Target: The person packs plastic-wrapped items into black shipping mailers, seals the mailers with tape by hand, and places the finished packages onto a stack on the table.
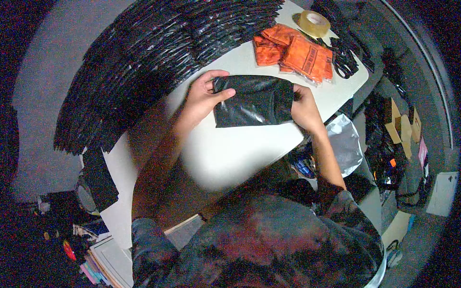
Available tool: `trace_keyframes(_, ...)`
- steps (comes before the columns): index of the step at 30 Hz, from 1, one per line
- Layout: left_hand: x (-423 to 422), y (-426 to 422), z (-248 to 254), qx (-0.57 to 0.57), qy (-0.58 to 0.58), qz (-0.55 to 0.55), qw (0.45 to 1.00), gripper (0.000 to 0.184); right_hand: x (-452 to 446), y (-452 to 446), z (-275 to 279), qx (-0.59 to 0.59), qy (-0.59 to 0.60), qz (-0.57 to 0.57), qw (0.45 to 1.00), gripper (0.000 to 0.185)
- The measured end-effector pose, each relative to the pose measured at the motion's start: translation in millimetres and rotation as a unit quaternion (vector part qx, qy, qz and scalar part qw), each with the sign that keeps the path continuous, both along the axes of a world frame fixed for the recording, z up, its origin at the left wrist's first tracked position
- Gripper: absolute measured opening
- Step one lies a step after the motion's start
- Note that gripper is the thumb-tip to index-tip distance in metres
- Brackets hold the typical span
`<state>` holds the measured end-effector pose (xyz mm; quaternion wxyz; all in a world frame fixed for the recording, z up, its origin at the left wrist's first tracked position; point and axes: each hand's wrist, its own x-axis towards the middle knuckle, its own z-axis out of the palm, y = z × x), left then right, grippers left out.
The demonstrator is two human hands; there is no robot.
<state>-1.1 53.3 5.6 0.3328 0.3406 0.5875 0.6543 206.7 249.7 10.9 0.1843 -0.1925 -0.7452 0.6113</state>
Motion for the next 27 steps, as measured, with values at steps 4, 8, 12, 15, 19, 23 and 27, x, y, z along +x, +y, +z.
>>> trace_keyframes(4,3,0,1,0.016,0.007,0.002,1.000,0.055,-1,-5,10,0.050,0.014,-0.009,0.999,0.024)
trace_keyframes(8,4,2,2,-0.013,-0.030,0.015,0.999,0.046,-1,-3,6,0.022,0.019,0.013,0.999,0.030)
trace_keyframes(12,5,4,-1,0.003,0.019,0.042,0.999,0.033,0,-8,14,0.050,0.011,0.025,0.998,0.033)
trace_keyframes(15,6,4,0,-0.021,0.017,0.066,0.997,0.029,-2,-1,10,0.041,0.016,0.034,0.998,0.030)
trace_keyframes(19,12,11,-9,0.052,0.063,0.091,0.992,0.030,-3,-7,6,0.002,0.033,0.018,0.999,0.029)
trace_keyframes(23,21,9,4,0.096,0.066,0.097,0.988,0.029,-2,-4,3,0.029,0.031,0.024,0.999,0.023)
trace_keyframes(27,15,10,-2,0.084,0.016,0.078,0.993,0.031,-4,-10,11,0.028,0.057,0.008,0.998,0.017)
